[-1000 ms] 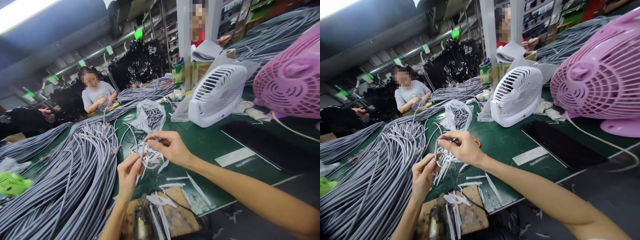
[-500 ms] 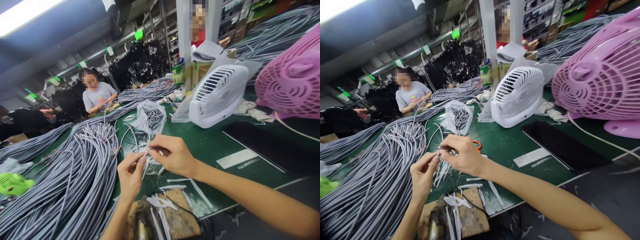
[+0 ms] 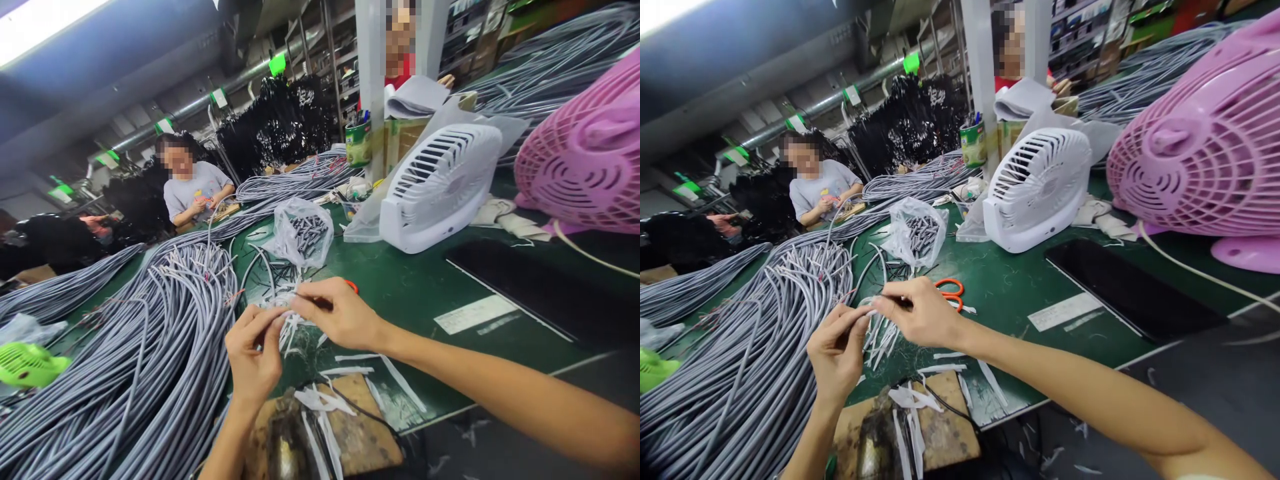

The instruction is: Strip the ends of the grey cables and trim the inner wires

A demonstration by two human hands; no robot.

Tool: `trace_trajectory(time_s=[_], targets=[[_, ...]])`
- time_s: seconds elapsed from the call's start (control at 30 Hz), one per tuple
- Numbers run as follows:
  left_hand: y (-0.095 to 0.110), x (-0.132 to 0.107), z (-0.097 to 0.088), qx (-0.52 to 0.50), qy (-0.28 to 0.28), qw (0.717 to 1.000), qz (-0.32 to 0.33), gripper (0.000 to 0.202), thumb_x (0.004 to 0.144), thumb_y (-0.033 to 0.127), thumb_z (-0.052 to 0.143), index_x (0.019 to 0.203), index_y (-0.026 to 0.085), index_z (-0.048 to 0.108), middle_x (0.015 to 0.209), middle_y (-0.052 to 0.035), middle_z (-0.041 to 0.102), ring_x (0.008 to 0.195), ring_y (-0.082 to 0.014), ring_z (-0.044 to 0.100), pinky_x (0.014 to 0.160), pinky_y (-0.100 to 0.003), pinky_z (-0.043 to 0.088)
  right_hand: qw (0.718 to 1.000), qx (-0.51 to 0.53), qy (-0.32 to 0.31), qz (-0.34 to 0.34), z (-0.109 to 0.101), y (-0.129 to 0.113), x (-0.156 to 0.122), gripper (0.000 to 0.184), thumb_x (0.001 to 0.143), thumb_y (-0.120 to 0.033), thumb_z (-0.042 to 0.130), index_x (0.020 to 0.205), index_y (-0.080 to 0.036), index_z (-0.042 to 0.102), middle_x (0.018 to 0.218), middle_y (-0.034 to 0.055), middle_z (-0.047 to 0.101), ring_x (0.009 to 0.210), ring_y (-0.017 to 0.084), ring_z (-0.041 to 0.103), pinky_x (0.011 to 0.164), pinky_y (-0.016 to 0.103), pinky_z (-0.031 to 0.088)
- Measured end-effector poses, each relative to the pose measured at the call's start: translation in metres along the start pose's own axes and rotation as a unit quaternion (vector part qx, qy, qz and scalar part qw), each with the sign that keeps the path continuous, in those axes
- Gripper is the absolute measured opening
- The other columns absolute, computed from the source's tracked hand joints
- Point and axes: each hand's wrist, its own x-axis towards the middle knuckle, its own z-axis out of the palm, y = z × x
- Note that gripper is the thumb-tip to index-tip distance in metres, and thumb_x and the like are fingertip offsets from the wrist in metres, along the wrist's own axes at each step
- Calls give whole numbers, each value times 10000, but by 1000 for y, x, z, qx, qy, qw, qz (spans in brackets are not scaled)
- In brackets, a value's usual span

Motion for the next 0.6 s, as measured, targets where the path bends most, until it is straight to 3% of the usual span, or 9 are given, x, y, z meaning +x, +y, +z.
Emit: trace_trajectory(time_s=[0.1, 0.17, 0.23, 0.33, 0.43, 0.6], targets=[[2, 0, 2, 55, -38, 997, 29, 195, 765, 88, 535, 744, 186, 702, 541, 11, 470, 459, -92, 413, 430, -200, 303, 996, -36, 2, -82, 1, -5, -4, 331, 827, -237, 457, 533, -186, 313, 512, -67, 255, 470, 63, 239, 463, 218, 213], [0, -2, 4, 82, -65, 993, 62, 206, 768, 63, 517, 711, 171, 682, 543, 7, 472, 461, -92, 423, 437, -201, 314, 998, -36, 1, -60, 1, -6, -2, 369, 829, -257, 460, 515, -186, 282, 501, -68, 232, 470, 61, 224, 461, 217, 208], [-3, -6, 5, 88, -69, 989, 92, 198, 777, 54, 508, 764, 160, 674, 557, 1, 503, 479, -96, 460, 462, -199, 354, 1000, -28, 4, 7, 1, -3, 1, 409, 838, -300, 447, 498, -187, 250, 489, -68, 209, 467, 60, 214, 452, 214, 201], [-7, -11, 6, 77, -49, 988, 126, 244, 775, 26, 505, 904, 165, 658, 612, -7, 572, 527, -100, 522, 512, -195, 415, 997, -3, 0, 83, 3, 2, 4, 411, 832, -343, 426, 486, -187, 269, 485, -62, 221, 467, 59, 233, 439, 210, 195], [-7, -12, 7, 83, -2, 987, 141, 253, 766, 10, 520, 920, 165, 648, 631, 1, 576, 530, -87, 524, 515, -182, 423, 992, 47, -14, 117, 6, 3, 3, 403, 822, -375, 416, 483, -184, 307, 475, -62, 245, 454, 57, 244, 425, 206, 198], [-3, -8, 7, 140, 47, 984, 98, 151, 800, 66, 523, 872, 130, 639, 605, -2, 552, 504, -82, 509, 468, -178, 390, 989, 103, -18, 100, 9, -2, -4, 395, 845, -381, 382, 507, -181, 342, 464, -58, 306, 439, 56, 270, 427, 203, 227]])
